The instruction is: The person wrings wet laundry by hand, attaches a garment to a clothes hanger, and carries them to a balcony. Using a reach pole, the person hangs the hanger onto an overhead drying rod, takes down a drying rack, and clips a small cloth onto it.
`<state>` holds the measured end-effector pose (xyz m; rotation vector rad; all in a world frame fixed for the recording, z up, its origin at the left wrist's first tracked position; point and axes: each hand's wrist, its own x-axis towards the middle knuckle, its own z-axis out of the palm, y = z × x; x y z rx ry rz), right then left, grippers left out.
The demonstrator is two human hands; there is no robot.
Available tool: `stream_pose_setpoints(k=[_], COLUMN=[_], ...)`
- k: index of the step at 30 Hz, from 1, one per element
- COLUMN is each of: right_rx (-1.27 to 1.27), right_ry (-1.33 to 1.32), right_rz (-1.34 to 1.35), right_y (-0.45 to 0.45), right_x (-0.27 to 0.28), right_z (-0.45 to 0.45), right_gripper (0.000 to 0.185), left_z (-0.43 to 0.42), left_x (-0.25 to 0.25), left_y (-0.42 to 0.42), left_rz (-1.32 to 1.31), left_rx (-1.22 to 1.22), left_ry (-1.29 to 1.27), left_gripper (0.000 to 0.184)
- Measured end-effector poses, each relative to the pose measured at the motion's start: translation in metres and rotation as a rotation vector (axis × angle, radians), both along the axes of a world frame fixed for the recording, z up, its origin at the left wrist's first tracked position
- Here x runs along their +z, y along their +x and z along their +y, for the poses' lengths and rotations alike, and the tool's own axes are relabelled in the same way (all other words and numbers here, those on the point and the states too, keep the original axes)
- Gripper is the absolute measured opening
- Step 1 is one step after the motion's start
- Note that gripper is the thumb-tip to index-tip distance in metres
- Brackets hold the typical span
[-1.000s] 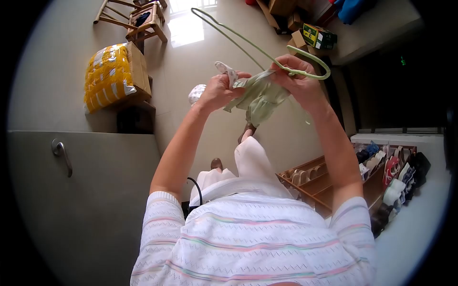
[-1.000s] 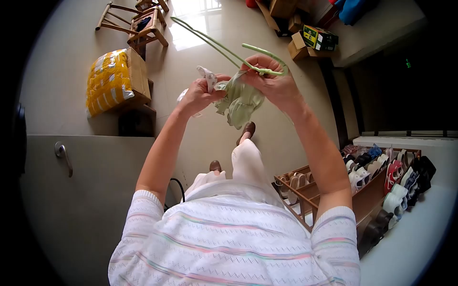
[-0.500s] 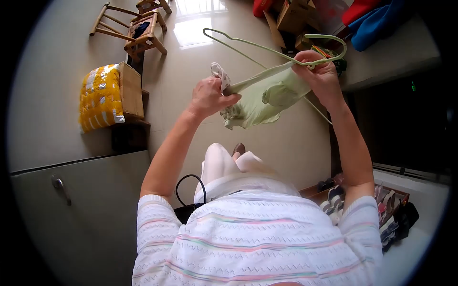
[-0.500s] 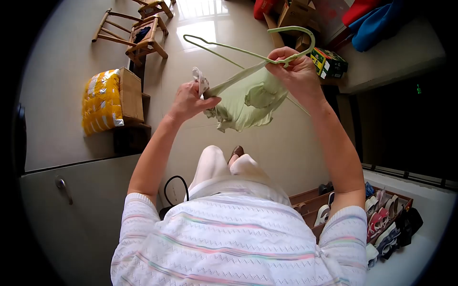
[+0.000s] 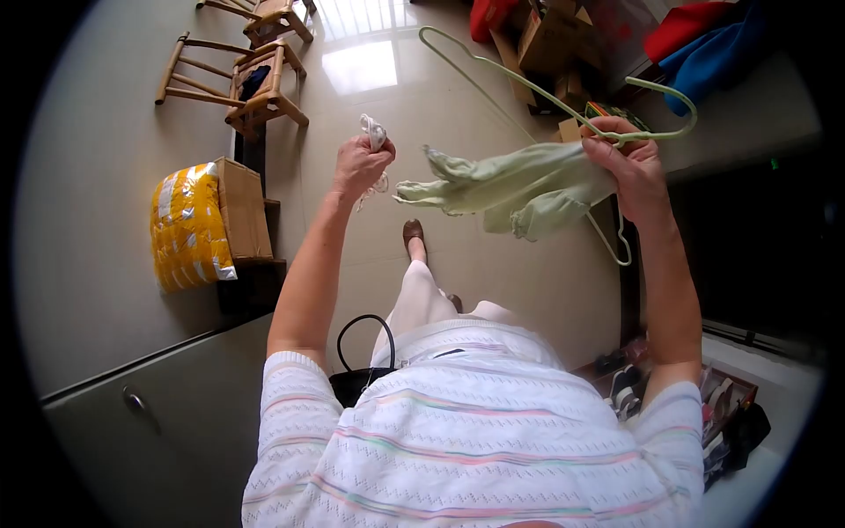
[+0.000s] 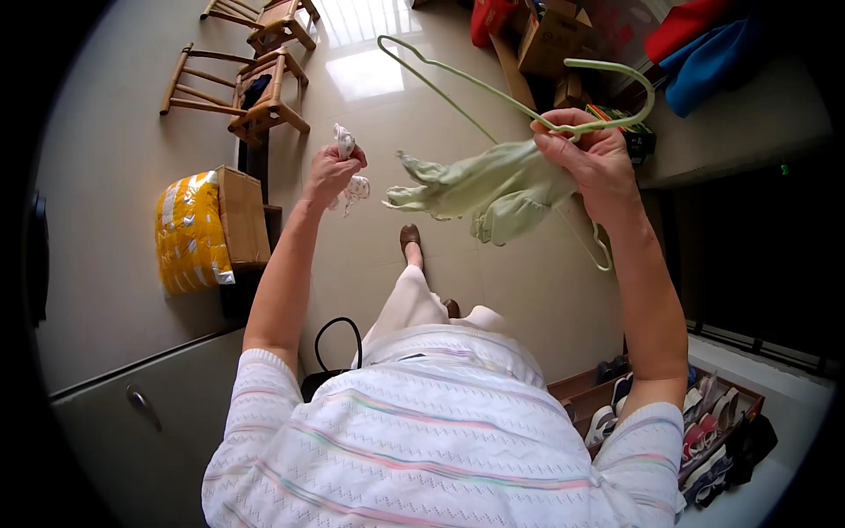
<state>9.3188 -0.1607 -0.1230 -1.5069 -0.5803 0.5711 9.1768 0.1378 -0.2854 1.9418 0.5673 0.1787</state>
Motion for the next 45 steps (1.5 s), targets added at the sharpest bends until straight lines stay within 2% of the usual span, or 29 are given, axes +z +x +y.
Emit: stream_pose_setpoints(k=[1, 2, 5, 7, 9, 11, 14, 17, 18, 21, 23, 26, 29, 30, 33, 34, 37, 41, 45], right_rx=[0.005, 0.028, 0.067, 0.077, 0.066, 0.019, 0.031, -0.039, 0.001, 0.065, 0.129, 0.225, 0.277, 0.219, 0.304, 0.335, 0.375, 0.36, 0.38], right_ry=[0.001, -0.027, -0.082, -0.092, -0.085, -0.113, -0.181, -0.215, -0.165, -0.169, -0.159, -0.125, -0.1, -0.138, -0.12, -0.105, -0.074, -0.025, -0.013], right_rz=[0.026, 0.046, 0.011, 0.06, 0.122, 0.131, 0.152, 0.13, 0.112, 0.032, 0.057, 0.007, 0.109, 0.048, -0.028, -0.054, -0.178, -0.242, -0.226], right_y=[0.012, 0.023, 0.049, 0.065, 0.076, 0.082, 0.102, 0.125, 0.135, 0.165, 0.188, 0.218, 0.246, 0.25, 0.261, 0.261, 0.265, 0.258, 0.265], right_x=[0.0, -0.001, -0.008, -0.008, -0.006, -0.003, 0.0, 0.007, 0.006, -0.001, -0.006, -0.003, 0.007, 0.01, 0.014, 0.017, 0.023, 0.023, 0.025], right_z=[0.008, 0.016, 0.053, 0.08, 0.101, 0.118, 0.122, 0.115, 0.109, 0.092, 0.082, 0.089, 0.095, 0.101, 0.113, 0.117, 0.119, 0.122, 0.114], right_gripper=[0.014, 0.014, 0.014, 0.014, 0.014, 0.014, 0.014, 0.013, 0.015, 0.019, 0.022, 0.025, 0.026, 0.027, 0.028, 0.029, 0.031, 0.036, 0.035], left_z=[0.013, 0.02, 0.002, -0.003, -0.01, -0.011, -0.01, 0.013, 0.022, 0.053, 0.067, 0.08, 0.078, 0.073, 0.059, 0.058, 0.045, 0.044, 0.041], left_x=[-0.006, -0.015, 0.011, -0.005, -0.012, -0.006, -0.044, -0.047, -0.045, -0.036, -0.027, 0.028, 0.067, 0.072, 0.073, 0.068, 0.055, 0.044, 0.036], left_y=[0.01, 0.023, 0.06, 0.092, 0.119, 0.141, 0.173, 0.19, 0.194, 0.204, 0.21, 0.21, 0.215, 0.22, 0.224, 0.224, 0.23, 0.238, 0.24], left_rz=[-0.067, -0.065, -0.092, -0.102, -0.101, -0.043, -0.012, 0.01, -0.039, 0.075, 0.144, 0.254, 0.391, 0.452, 0.392, 0.287, 0.068, 0.129, 0.267], left_rx=[-0.025, -0.078, -0.184, -0.297, -0.378, -0.386, -0.392, -0.305, -0.292, -0.283, -0.365, -0.462, -0.492, -0.5, -0.375, -0.27, -0.007, 0.102, 0.082], left_ry=[-0.273, -0.346, -0.453, -0.485, -0.388, -0.323, -0.245, -0.452, -0.524, -0.729, -0.564, -0.251, -0.004, 0.198, 0.593, 0.677, 0.854, 0.93, 0.81], left_gripper=[0.008, 0.016, 0.021, 0.028, 0.03, 0.024, 0.017, 0.014, 0.014, 0.016, 0.028, 0.042, 0.038, 0.035, 0.036, 0.035, 0.028, 0.029, 0.031])
